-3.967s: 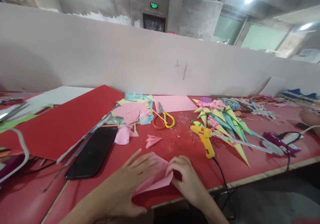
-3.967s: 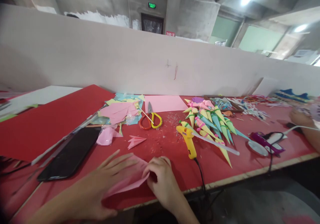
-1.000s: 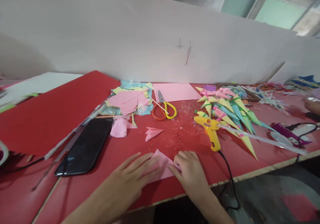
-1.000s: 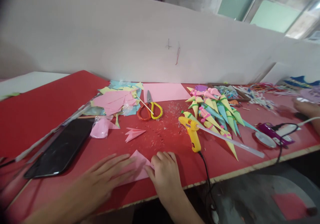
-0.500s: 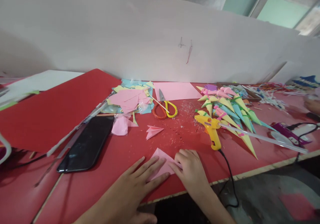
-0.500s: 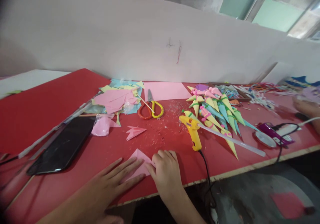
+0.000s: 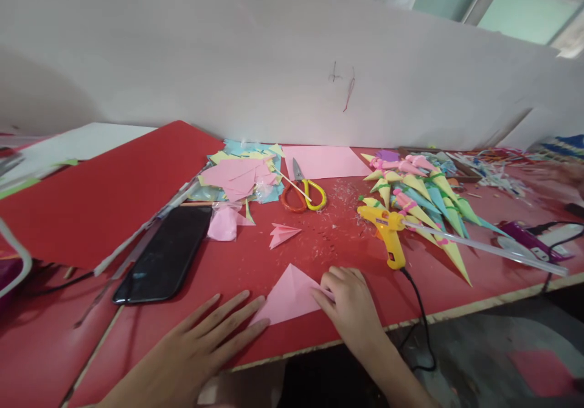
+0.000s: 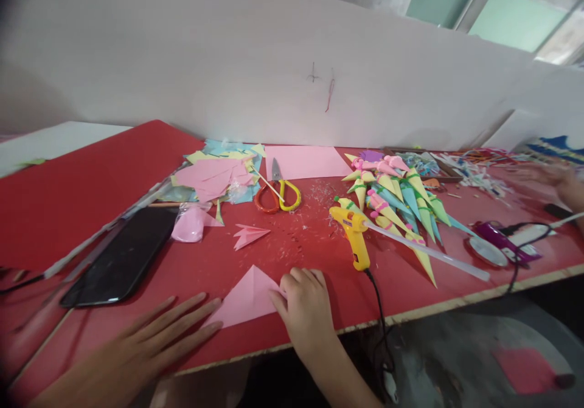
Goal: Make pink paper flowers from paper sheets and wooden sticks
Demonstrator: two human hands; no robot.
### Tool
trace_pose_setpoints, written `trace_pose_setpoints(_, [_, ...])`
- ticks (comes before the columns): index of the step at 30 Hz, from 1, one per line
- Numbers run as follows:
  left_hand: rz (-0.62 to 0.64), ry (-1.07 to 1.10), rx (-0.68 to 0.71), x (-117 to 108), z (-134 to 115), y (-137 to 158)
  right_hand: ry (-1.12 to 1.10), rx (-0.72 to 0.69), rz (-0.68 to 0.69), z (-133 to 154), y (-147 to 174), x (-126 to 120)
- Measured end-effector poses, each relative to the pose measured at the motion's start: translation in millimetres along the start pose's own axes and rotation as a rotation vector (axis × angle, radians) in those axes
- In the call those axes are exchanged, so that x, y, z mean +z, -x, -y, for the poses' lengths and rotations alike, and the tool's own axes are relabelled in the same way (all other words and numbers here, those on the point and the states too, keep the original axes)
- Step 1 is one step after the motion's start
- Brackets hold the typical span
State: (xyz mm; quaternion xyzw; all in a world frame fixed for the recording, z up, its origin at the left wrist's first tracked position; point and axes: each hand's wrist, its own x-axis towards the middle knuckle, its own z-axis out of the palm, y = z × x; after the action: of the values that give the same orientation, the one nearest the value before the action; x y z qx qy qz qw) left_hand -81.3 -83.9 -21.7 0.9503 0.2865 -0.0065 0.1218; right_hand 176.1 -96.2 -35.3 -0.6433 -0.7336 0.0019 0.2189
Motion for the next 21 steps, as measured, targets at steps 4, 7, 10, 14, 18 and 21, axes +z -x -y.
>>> trace_pose_setpoints(4, [-0.045, -0.053, 0.005, 1, 3, 12, 0.006, 0.001, 0.000, 0, 1, 1])
trace_pose_setpoints(7, [-0.054, -0.072, -0.015, 1, 4, 17, 0.005, -0.004, 0.003, 0, 0, 1])
trace_pose_setpoints(10, [-0.006, -0.045, -0.049, 1, 5, 17, 0.010, -0.009, -0.017, 0, 0, 2])
trace_pose_setpoints(14, [0.038, 0.026, -0.090, -3, 1, 10, 0.067, -0.091, -0.160, 3, 5, 1])
trace_pose_setpoints(18, [0.057, 0.021, -0.067, -13, -5, 3, 0.036, -0.428, -0.168, 17, 18, 2])
trace_pose_setpoints(21, [0.087, 0.007, -0.075, -19, -9, -1, -0.026, -0.534, -0.017, 30, 26, 5])
